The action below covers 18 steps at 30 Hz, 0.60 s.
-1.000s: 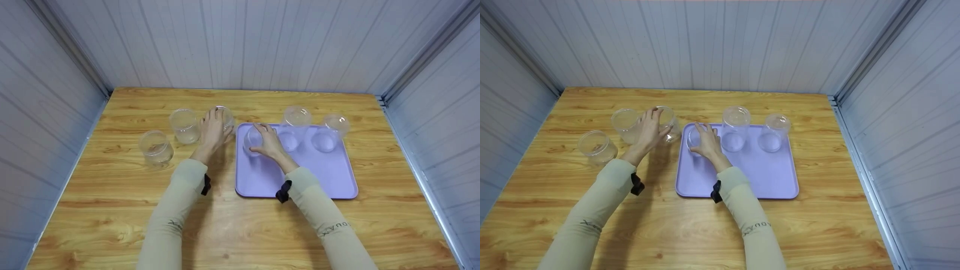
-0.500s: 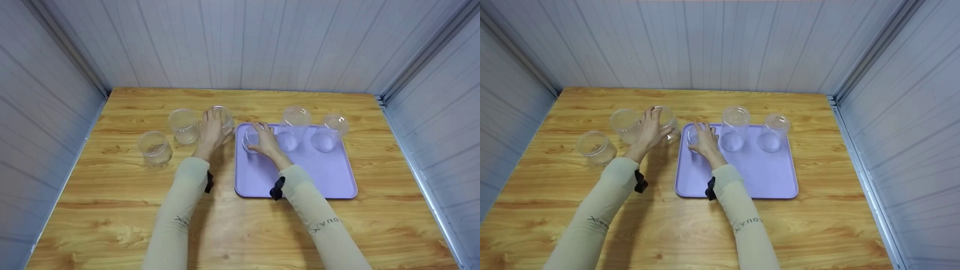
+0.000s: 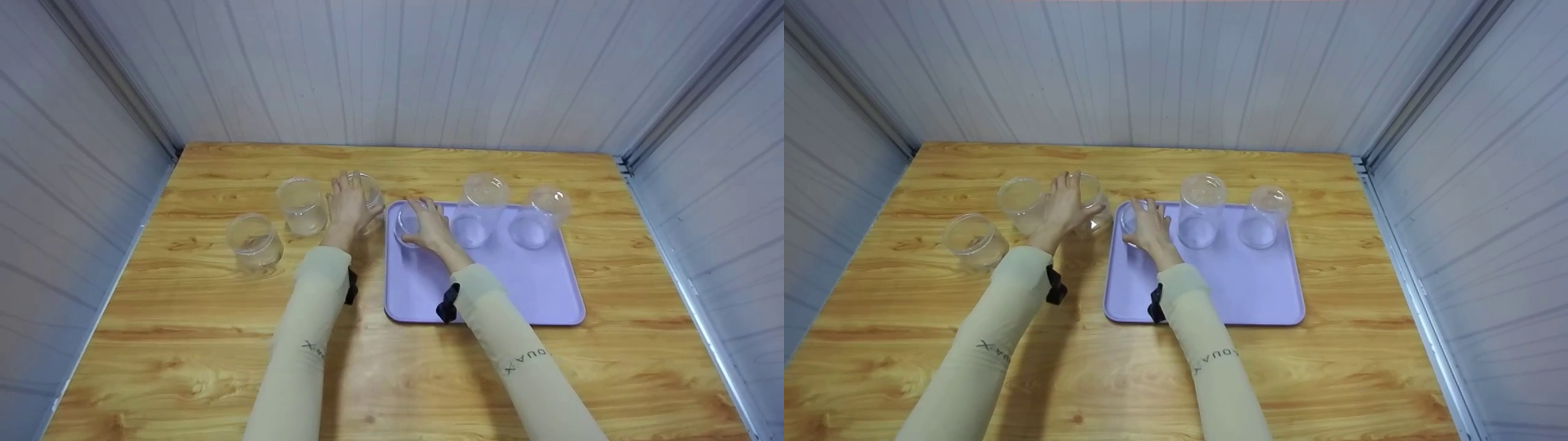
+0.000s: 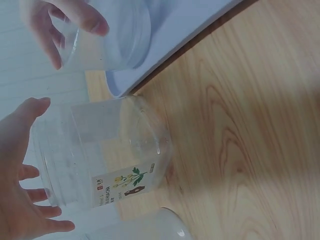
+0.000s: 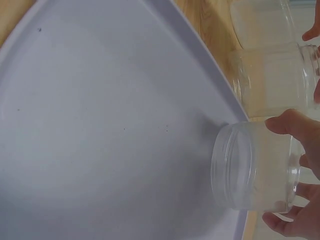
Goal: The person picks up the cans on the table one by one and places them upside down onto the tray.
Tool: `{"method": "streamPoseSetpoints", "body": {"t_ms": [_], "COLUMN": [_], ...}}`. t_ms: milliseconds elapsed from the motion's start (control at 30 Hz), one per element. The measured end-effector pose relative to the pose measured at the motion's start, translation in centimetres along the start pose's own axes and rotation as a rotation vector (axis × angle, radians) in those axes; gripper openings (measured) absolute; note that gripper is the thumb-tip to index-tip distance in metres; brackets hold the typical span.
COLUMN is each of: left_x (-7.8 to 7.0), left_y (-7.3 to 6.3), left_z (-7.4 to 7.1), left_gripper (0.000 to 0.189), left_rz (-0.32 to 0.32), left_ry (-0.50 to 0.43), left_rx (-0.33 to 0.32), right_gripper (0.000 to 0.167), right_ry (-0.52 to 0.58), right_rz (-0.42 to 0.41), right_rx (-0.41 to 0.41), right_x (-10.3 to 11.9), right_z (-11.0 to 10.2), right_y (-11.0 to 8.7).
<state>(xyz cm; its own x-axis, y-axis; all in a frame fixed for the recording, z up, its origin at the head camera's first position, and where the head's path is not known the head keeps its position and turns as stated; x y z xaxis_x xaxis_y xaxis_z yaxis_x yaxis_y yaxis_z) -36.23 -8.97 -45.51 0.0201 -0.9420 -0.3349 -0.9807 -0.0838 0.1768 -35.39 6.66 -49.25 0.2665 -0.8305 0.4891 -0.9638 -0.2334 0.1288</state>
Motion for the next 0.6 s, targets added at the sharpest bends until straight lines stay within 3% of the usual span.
{"method": "streamPoseSetpoints", "body": {"t_ms": [167,600], "left_x": [-0.10,-0.25], "left_y": [0.18,0.66], "left_z": [0.08,0.06], "left_gripper": [0.091,0.081], "left_rz": [-0.018,-0.031], "left_ry": [0.015,0.020], "left_rx": [0.025,-0.028], "right_gripper": [0.086,0.083], "right_ry": [-0.012,0.013], "right_rz": [0.003,0.015], "right_rx": [0.006,0.029], "right_x": [-0.01,-0.10], "right_z": [0.09,0.41], "right_y": [0.14,0.44]}}
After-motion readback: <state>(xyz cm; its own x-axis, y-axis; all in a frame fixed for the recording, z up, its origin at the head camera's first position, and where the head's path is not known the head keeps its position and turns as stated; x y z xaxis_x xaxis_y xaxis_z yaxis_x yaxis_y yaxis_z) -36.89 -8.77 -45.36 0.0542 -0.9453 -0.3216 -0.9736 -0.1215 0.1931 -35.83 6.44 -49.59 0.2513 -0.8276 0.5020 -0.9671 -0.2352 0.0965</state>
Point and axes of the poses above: each hand's wrist, its own y-axis towards the middle knuckle, its own z-axis out of the palm, x = y × z, the point moved 7 cm from there along y, towards the middle knuckle, and after that the axes turned 10 degrees about -x, right-handed, at the moved point
